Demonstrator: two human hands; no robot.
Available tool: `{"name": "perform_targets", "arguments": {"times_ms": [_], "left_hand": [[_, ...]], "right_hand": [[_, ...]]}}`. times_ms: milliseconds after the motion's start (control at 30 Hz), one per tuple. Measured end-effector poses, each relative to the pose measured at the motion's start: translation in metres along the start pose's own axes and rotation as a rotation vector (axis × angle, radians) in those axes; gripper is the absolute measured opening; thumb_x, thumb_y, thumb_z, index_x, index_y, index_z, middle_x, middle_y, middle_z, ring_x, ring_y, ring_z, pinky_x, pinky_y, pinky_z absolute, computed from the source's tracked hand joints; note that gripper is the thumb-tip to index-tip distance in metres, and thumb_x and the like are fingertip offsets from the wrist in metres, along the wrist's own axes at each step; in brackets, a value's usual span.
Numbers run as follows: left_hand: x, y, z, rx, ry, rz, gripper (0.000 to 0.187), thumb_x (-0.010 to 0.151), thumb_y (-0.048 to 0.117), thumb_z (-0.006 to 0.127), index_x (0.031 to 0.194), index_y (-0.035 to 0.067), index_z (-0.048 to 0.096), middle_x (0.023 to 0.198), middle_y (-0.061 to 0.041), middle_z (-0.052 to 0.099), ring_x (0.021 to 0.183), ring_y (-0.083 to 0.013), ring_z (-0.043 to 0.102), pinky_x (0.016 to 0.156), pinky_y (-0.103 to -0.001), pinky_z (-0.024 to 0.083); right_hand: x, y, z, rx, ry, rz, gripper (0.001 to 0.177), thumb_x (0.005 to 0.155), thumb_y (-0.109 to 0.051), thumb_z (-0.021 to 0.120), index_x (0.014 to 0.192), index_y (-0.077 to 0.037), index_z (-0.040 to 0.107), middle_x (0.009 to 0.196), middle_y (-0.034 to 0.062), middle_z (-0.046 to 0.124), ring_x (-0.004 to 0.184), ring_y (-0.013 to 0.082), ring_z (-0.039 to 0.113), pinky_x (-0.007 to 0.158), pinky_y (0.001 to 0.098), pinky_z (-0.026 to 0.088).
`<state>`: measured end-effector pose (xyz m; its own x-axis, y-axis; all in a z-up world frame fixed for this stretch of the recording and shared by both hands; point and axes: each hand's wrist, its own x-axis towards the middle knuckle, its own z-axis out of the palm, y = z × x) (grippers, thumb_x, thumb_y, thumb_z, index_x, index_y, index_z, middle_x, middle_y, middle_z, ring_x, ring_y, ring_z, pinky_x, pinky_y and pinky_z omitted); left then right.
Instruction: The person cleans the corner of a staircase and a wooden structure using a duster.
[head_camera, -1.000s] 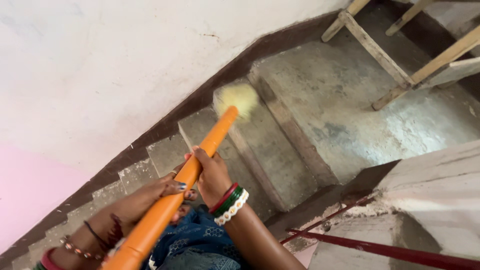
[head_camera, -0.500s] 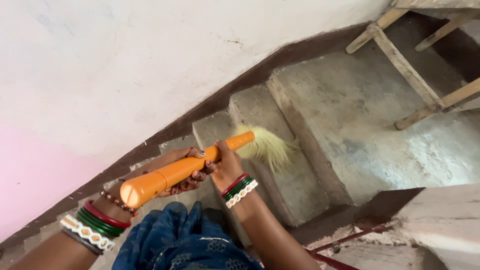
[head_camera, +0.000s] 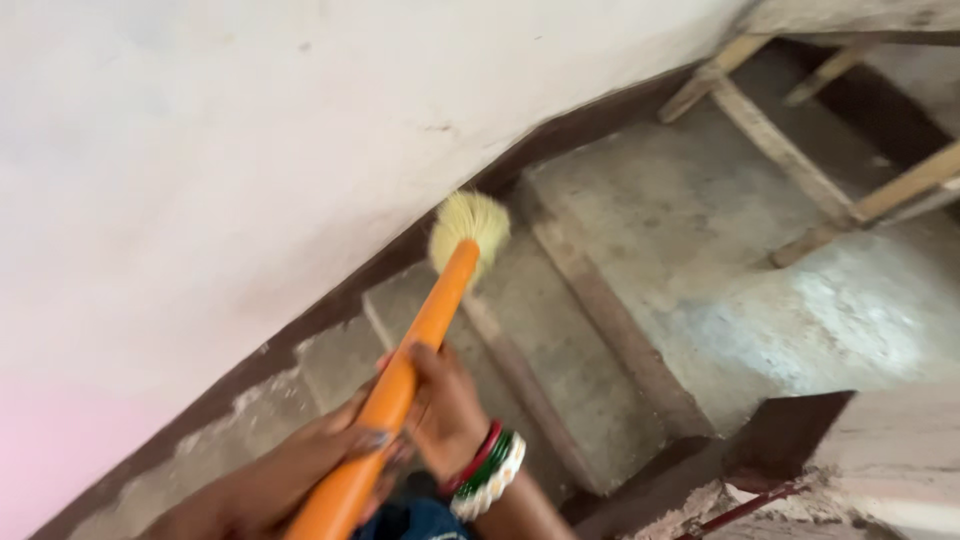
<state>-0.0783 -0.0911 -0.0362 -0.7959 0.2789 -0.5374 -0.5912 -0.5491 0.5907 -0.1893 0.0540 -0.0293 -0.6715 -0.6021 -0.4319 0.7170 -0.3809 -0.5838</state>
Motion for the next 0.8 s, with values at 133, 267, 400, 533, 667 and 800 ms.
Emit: {"name": "perform_targets", "arguments": {"times_ms": [133,267,400,533,667,800], "left_hand": [[0.021,0.003,-0.062,-0.063,-0.130,-0.170,0.044,0.097,0.025,0.065,0.134,0.029,0.042,0.103,-0.011,0.061,0.071,-0.0217,0.065,0.060,-0.033,0.058],[0.082,0.003,-0.157,-0.115,-0.379,-0.360,0.031,0.098,0.024,0.063,0.122,0.019,0.045,0.099,-0.007,0.057,0.072,-0.0202,0.064,0.061,-0.032,0.057],[0.103,-0.037,-0.229,-0.233,-0.666,-0.387,0.024,0.098,0.024,0.062,0.110,0.010,0.047,0.095,-0.004,0.053,0.074,-0.0187,0.063,0.062,-0.031,0.055],[0.068,-0.043,-0.243,-0.261,-0.748,-0.296,0.026,0.106,0.025,0.063,0.112,0.007,0.046,0.093,-0.006,0.051,0.070,-0.0189,0.061,0.061,-0.032,0.054],[0.073,-0.051,-0.252,-0.169,-0.506,-0.248,0.029,0.103,0.027,0.065,0.115,0.010,0.045,0.089,-0.005,0.051,0.065,-0.0166,0.058,0.057,-0.029,0.051],[0.097,-0.101,-0.285,-0.094,-0.330,-0.172,0.033,0.100,0.029,0.066,0.118,0.013,0.044,0.085,-0.003,0.051,0.060,-0.0142,0.055,0.053,-0.027,0.048]], "right_hand": [[0.009,0.029,-0.004,0.127,0.184,-0.021,0.025,0.099,-0.023,0.058,0.117,-0.008,0.050,0.093,0.0081,0.067,0.091,0.0198,0.071,0.080,0.0351,0.059],[0.067,0.090,-0.037,0.216,0.249,-0.114,0.024,0.096,-0.026,0.060,0.112,-0.009,0.052,0.090,0.0077,0.067,0.087,0.0208,0.069,0.077,0.0356,0.057],[0.126,0.157,-0.061,0.136,0.293,-0.275,0.025,0.097,-0.025,0.064,0.110,-0.007,0.053,0.086,0.0080,0.062,0.085,0.0208,0.067,0.079,0.0360,0.058],[0.163,0.193,-0.036,0.070,0.317,-0.259,0.028,0.095,-0.027,0.065,0.111,-0.008,0.053,0.085,0.0067,0.063,0.081,0.0196,0.065,0.077,0.0371,0.058],[0.167,0.200,-0.019,-0.062,0.285,-0.218,0.025,0.096,-0.027,0.063,0.111,-0.009,0.053,0.086,0.0052,0.060,0.078,0.0164,0.062,0.071,0.0324,0.055],[0.138,0.223,-0.021,-0.163,0.307,-0.078,0.026,0.092,-0.031,0.057,0.104,-0.008,0.052,0.080,0.0040,0.060,0.062,0.0176,0.056,0.055,0.0340,0.053]]}}
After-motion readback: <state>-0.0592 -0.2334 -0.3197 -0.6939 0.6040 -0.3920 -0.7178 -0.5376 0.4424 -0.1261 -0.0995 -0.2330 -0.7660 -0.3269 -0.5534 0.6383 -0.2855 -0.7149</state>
